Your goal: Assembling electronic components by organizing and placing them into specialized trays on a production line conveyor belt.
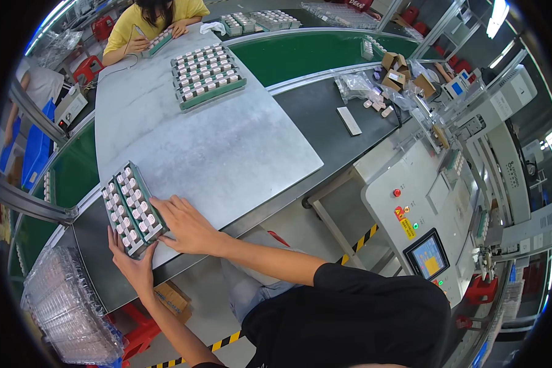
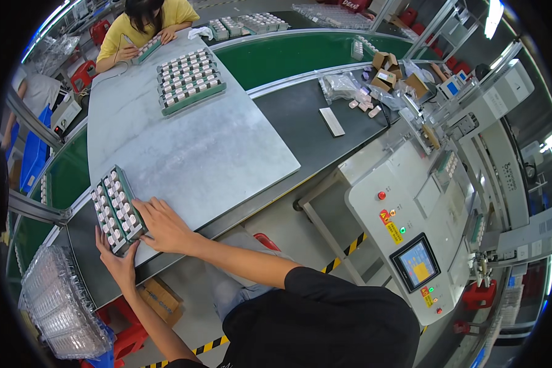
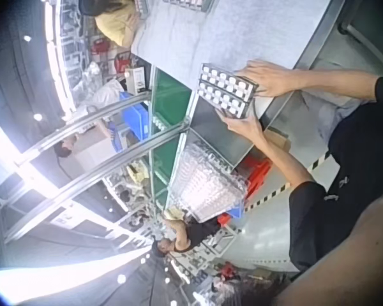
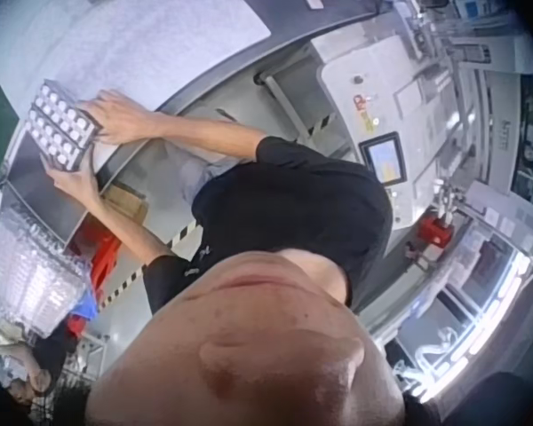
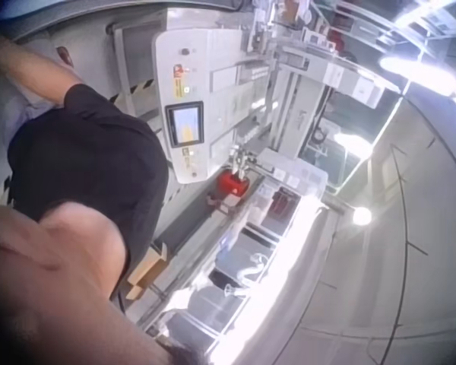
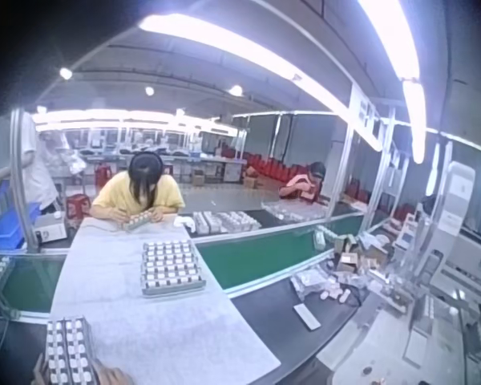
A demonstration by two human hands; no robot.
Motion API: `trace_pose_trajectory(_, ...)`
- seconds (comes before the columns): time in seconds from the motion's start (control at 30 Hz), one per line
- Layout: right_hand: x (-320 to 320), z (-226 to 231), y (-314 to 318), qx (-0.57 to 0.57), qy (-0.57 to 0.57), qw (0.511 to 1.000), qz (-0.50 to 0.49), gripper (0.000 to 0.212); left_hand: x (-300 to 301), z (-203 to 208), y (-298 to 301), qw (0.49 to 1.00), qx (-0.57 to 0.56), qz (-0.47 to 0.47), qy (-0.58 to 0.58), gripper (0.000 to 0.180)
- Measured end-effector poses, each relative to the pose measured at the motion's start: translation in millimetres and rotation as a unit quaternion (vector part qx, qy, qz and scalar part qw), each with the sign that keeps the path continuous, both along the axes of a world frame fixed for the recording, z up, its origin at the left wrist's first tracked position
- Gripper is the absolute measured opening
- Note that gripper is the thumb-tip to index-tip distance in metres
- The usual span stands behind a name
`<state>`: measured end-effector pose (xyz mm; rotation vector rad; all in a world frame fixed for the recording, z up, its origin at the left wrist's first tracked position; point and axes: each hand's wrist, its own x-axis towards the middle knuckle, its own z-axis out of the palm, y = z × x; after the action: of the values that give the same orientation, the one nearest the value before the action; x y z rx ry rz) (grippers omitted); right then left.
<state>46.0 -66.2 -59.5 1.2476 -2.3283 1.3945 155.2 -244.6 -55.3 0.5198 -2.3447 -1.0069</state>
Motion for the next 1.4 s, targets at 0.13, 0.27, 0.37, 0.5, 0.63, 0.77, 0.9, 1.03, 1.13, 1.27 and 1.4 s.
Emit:
trace_pose_trajectory(0.13,-0.5,-0.6,-0.4,0.001,-0.009,1.000,0.004,0.086,-0.9,-1.9,-1.2,1.000,0.012,0.009,0.000,0.113)
trace_pose_trajectory(0.27,-1.6,-2.6,0.7,-0.003,0.006,1.000,-0.006,0.086,-3.2,-5.3,0.1,1.000,0.021,0.004,0.011,0.108)
trace_pose_trajectory(0.37,-1.7,-3.4,-0.5,-0.001,0.007,1.000,-0.006,0.086,-2.7,-5.0,-2.7,0.999,0.009,-0.009,0.031,0.099)
trace_pose_trajectory(0.5,-3.7,-4.6,-0.1,0.006,0.003,1.000,-0.004,0.085,-4.2,-3.3,-1.0,1.000,-0.013,0.009,0.015,0.098)
trace_pose_trajectory(0.63,-2.4,-3.8,0.7,0.011,0.018,1.000,-0.013,0.084,-4.7,2.0,2.1,1.000,-0.003,0.001,0.015,0.097)
trace_pose_trajectory(0.77,-1.5,-4.2,-0.6,0.011,0.010,1.000,-0.007,0.084,-2.6,1.2,2.8,1.000,0.006,0.011,0.014,0.098)
trace_pose_trajectory(0.9,-1.2,-3.5,0.6,0.009,0.002,1.000,-0.004,0.084,-1.2,2.3,4.2,1.000,0.000,0.025,-0.008,0.100)
trace_pose_trajectory(1.03,-1.9,-2.3,1.0,0.013,0.003,1.000,-0.006,0.084,-1.9,0.3,3.7,1.000,-0.003,0.021,0.003,0.099)
trace_pose_trajectory(1.13,-1.2,-1.0,0.0,0.014,0.001,1.000,-0.003,0.084,-0.6,3.8,5.1,0.999,-0.007,0.034,-0.008,0.098)
trace_pose_trajectory(1.27,-3.2,-2.2,1.9,0.015,0.003,1.000,-0.004,0.085,-2.7,2.4,5.9,1.000,-0.003,0.030,-0.002,0.097)
trace_pose_trajectory(1.4,-2.1,-2.6,1.6,0.015,0.009,1.000,-0.009,0.085,-1.2,2.3,6.1,0.999,-0.002,0.034,-0.004,0.096)
